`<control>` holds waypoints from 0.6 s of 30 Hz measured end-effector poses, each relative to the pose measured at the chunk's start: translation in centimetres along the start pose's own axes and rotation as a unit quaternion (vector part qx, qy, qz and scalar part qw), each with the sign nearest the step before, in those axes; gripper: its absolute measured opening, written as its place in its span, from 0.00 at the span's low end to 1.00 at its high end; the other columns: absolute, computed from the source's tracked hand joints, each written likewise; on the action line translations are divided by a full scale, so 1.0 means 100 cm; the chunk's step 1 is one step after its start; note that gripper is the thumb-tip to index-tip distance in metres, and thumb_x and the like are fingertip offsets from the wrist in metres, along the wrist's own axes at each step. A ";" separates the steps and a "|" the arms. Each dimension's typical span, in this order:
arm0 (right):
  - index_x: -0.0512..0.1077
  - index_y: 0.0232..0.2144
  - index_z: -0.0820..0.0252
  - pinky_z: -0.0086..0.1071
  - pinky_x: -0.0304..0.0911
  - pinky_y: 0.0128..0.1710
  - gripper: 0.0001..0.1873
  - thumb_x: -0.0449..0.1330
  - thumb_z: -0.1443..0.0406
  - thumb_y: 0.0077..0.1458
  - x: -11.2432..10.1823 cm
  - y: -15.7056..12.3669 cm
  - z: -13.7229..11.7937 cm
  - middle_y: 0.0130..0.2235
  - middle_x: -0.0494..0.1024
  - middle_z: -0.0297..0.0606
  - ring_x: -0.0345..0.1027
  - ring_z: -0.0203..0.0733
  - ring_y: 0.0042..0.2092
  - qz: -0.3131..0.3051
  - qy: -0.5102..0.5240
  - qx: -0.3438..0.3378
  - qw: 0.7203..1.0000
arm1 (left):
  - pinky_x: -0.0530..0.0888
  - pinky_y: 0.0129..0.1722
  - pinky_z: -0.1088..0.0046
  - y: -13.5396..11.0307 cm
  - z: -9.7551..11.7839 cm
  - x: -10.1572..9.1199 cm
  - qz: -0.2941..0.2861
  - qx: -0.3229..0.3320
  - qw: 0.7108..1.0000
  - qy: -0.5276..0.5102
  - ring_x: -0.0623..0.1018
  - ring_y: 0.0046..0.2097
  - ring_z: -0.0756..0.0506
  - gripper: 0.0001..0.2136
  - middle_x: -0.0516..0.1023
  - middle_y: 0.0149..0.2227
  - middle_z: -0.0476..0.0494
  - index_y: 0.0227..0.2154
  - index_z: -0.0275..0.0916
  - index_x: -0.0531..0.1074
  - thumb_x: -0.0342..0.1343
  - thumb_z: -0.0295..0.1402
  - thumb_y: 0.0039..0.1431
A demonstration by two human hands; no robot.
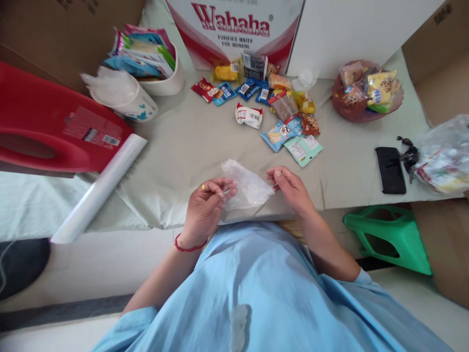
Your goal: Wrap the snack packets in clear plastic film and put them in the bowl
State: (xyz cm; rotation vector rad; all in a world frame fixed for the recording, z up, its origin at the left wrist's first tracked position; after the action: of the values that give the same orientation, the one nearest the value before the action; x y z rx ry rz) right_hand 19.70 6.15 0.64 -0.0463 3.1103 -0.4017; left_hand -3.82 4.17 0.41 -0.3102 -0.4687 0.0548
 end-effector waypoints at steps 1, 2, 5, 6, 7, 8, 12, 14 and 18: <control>0.79 0.43 0.54 0.32 0.67 0.38 0.28 0.63 0.38 0.60 0.003 0.003 -0.004 0.42 0.79 0.38 0.69 0.40 0.40 -0.010 -0.008 -0.009 1.000 | 0.78 0.55 0.61 -0.001 -0.002 0.000 0.002 0.007 1.000 0.026 0.83 0.49 0.43 0.11 0.80 0.47 0.44 0.25 0.39 0.70 0.69 0.30 0.53; 0.79 0.43 0.54 0.32 0.66 0.39 0.28 0.64 0.39 0.60 0.007 0.005 -0.006 0.42 0.79 0.38 0.69 0.40 0.40 -0.030 -0.019 -0.012 0.999 | 0.78 0.54 0.62 -0.001 -0.003 0.001 0.002 0.011 0.999 0.053 0.83 0.48 0.44 0.12 0.80 0.47 0.43 0.26 0.38 0.69 0.69 0.31 0.53; 0.79 0.40 0.57 0.32 0.64 0.37 0.26 0.69 0.42 0.55 0.026 0.011 -0.006 0.37 0.78 0.36 0.68 0.39 0.37 -0.107 -0.048 0.004 0.993 | 0.77 0.49 0.67 -0.001 -0.009 0.003 0.006 0.007 0.995 0.101 0.82 0.43 0.47 0.09 0.80 0.44 0.44 0.29 0.39 0.71 0.68 0.29 0.51; 0.79 0.38 0.58 0.32 0.62 0.36 0.25 0.71 0.43 0.53 0.031 0.013 -0.004 0.35 0.78 0.35 0.67 0.38 0.35 -0.125 -0.049 0.013 0.991 | 0.77 0.46 0.69 -0.001 -0.010 0.003 0.012 0.004 0.994 0.106 0.81 0.40 0.48 0.09 0.80 0.41 0.46 0.32 0.39 0.71 0.67 0.28 0.49; 0.79 0.36 0.59 0.31 0.61 0.35 0.25 0.72 0.44 0.51 0.036 0.015 -0.001 0.33 0.77 0.34 0.65 0.37 0.34 -0.134 -0.042 0.022 0.990 | 0.75 0.43 0.71 -0.001 -0.011 0.002 0.022 0.003 0.994 0.108 0.79 0.37 0.50 0.10 0.79 0.38 0.48 0.34 0.40 0.72 0.65 0.26 0.48; 0.78 0.34 0.59 0.31 0.60 0.33 0.25 0.72 0.44 0.50 0.039 0.016 0.002 0.31 0.76 0.33 0.64 0.36 0.32 -0.134 -0.029 0.029 0.990 | 0.73 0.40 0.73 0.000 -0.011 0.000 0.033 0.004 0.994 0.105 0.76 0.35 0.51 0.11 0.77 0.34 0.50 0.35 0.40 0.72 0.64 0.26 0.48; 0.76 0.33 0.58 0.28 0.55 0.28 0.26 0.72 0.43 0.49 0.042 0.020 0.013 0.28 0.72 0.29 0.57 0.32 0.28 -0.090 0.040 0.051 0.994 | 0.67 0.37 0.76 -0.002 -0.008 -0.004 0.046 0.000 0.998 0.040 0.69 0.32 0.51 0.13 0.71 0.30 0.52 0.36 0.39 0.74 0.60 0.26 0.44; 0.76 0.35 0.58 0.28 0.53 0.25 0.29 0.71 0.40 0.49 0.042 0.020 0.015 0.30 0.72 0.30 0.57 0.31 0.27 -0.077 0.059 0.070 0.993 | 0.67 0.38 0.74 -0.004 -0.009 -0.001 0.022 -0.015 0.999 0.017 0.69 0.34 0.50 0.15 0.71 0.33 0.50 0.38 0.39 0.76 0.60 0.28 0.43; 0.76 0.39 0.57 0.28 0.49 0.22 0.31 0.70 0.38 0.49 0.050 0.016 0.014 0.27 0.68 0.27 0.55 0.31 0.25 -0.115 0.060 0.098 0.987 | 0.67 0.38 0.73 -0.004 -0.012 0.004 0.016 0.010 0.993 0.116 0.68 0.35 0.49 0.17 0.70 0.36 0.50 0.41 0.40 0.77 0.65 0.28 0.43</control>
State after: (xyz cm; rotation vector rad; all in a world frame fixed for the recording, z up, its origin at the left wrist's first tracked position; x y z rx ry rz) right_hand 14.62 7.20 -1.09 -0.3970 3.1729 -0.7396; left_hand -2.93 3.51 -0.28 -0.3010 -0.2322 0.0541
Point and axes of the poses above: each hand's wrist, its own y-axis towards the middle knuckle, its own x-axis out of the palm, z = x × y, the point moved 4 cm from there along y, towards the middle knuckle
